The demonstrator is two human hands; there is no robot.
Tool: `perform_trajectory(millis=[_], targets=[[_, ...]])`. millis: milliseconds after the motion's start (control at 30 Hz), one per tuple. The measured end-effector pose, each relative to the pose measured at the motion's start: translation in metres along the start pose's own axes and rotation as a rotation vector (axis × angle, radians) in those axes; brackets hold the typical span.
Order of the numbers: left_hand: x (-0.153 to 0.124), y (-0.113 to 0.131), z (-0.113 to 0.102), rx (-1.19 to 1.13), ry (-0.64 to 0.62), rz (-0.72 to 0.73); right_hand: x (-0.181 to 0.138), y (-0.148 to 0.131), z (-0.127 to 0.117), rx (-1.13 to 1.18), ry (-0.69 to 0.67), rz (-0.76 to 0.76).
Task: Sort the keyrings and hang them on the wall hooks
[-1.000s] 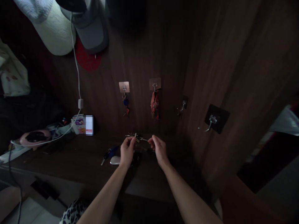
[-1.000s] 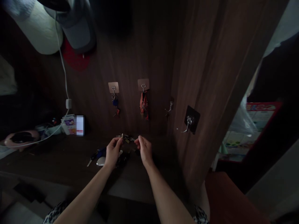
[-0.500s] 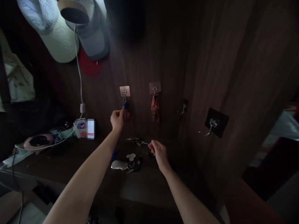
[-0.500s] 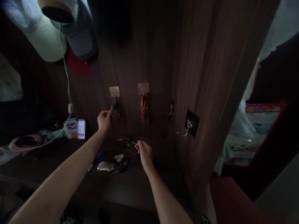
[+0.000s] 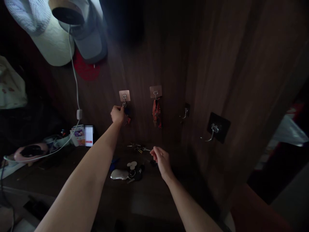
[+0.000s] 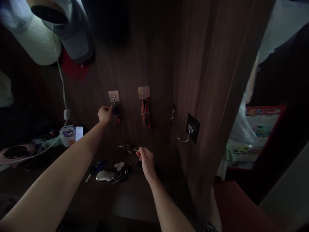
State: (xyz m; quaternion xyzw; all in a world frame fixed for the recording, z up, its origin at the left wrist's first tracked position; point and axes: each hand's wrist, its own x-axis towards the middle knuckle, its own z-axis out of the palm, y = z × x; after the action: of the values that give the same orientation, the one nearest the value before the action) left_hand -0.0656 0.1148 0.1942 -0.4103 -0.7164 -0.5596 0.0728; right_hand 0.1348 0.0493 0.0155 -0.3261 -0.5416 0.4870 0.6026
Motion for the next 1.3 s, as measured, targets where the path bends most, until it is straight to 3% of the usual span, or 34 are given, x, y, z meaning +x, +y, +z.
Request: perform_trajectory(millis=[300, 633, 933, 1133, 1300], targets=[[-0.012, -0.017, 0.008, -0.05, -0.057, 0.003, 0.0, -0.001, 0.0, -0.011, 0.015, -0.011], [-0.026, -0.05, 0.008, -0.033, -0.18, -0.104, 0.001, 0.001, -0.001, 0.007, 0.005, -0.008], [-0.065, -0.091, 0.003, -0.147, -0.249, -0.164, 0.002, 0.002, 0.0, 0.005, 0.017, 0.006], [-0.107, -0.103, 0.003, -0.351, -0.338, -0.21, 0.001, -0.001, 0.0, -0.021, 0.041, -0.003], [-0.147, -0.109, 0.003, -0.612, -0.329, -0.289, -0.001, -0.004, -0.002, -0.042, 0.057, -0.01]])
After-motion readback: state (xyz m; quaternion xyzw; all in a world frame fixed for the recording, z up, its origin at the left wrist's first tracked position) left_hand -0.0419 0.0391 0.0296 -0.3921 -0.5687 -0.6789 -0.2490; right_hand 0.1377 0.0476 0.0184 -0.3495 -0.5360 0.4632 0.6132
